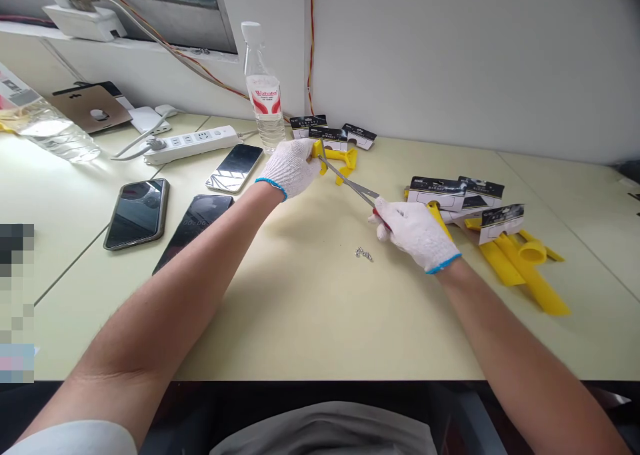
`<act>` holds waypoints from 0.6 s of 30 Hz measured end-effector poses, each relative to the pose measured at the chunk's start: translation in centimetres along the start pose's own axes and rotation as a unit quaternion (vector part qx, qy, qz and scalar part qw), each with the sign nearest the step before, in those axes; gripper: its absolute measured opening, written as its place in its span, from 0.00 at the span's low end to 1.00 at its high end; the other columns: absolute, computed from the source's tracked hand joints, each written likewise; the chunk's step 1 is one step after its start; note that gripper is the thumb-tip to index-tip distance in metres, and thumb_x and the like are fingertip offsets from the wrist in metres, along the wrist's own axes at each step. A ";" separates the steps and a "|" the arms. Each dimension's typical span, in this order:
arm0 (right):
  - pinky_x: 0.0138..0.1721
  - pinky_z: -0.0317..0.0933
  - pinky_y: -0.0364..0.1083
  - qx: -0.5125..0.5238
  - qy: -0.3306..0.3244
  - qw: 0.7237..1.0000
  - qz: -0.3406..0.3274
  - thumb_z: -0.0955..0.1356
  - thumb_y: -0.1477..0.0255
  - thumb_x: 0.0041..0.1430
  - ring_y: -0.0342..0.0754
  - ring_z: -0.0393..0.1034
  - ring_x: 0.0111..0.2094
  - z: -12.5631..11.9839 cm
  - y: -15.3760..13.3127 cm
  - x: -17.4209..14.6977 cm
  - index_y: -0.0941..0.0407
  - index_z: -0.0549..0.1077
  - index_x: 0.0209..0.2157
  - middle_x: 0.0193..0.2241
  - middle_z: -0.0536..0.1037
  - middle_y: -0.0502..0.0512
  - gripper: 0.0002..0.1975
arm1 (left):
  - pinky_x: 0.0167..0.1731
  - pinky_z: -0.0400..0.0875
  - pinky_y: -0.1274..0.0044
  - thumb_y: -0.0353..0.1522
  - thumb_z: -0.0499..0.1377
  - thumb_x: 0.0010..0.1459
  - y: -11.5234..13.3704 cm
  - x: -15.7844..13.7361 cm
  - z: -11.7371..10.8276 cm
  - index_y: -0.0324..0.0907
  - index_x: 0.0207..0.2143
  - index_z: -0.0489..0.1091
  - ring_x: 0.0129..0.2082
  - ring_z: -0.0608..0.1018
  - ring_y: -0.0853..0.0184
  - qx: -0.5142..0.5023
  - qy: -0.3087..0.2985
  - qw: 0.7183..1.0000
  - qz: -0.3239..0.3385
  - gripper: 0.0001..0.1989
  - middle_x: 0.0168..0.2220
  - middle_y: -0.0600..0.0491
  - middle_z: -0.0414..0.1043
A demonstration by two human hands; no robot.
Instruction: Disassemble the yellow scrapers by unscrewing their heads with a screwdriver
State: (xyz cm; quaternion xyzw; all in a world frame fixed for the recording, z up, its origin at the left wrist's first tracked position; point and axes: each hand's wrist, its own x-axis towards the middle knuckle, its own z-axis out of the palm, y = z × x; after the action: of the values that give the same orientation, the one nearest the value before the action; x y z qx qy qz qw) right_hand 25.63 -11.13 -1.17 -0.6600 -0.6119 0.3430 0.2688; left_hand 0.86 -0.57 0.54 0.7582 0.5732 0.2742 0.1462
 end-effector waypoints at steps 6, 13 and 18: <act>0.19 0.43 0.44 0.092 -0.076 0.989 0.084 0.74 0.53 0.61 0.40 0.50 0.17 -0.6 0.1 0.2 0.52 0.70 0.34 0.19 0.65 0.45 0.18 | 0.40 0.69 0.71 0.29 0.57 0.62 0.1 -0.1 -0.1 0.44 0.29 0.62 0.41 0.77 0.59 0.005 -0.010 1.000 -0.006 0.08 0.33 0.48 0.78; 0.35 0.60 0.48 -0.205 0.192 0.951 -0.133 0.75 0.61 0.61 0.51 0.74 0.31 0.6 1.2 0.6 0.53 0.82 0.34 0.29 0.82 0.54 0.10 | 0.41 0.71 0.71 0.28 0.57 0.62 -0.2 0.0 0.1 0.43 0.31 0.63 0.40 0.77 0.60 0.012 -0.007 1.000 -0.012 0.06 0.34 0.47 0.78; 0.34 0.56 0.49 -0.265 0.195 0.931 -0.160 0.71 0.58 0.67 0.51 0.70 0.29 0.7 1.1 0.6 0.53 0.84 0.36 0.26 0.80 0.54 0.14 | 0.40 0.72 0.72 0.29 0.58 0.62 -0.3 0.1 0.4 0.43 0.31 0.67 0.40 0.79 0.60 0.027 0.001 0.999 -0.017 0.05 0.33 0.50 0.78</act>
State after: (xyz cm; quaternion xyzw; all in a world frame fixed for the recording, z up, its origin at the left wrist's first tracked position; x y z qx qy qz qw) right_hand 25.75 -10.67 -2.50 -0.6544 -0.7135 -0.0148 0.2499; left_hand 0.86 -0.39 0.12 0.7519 0.5932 0.2570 0.1294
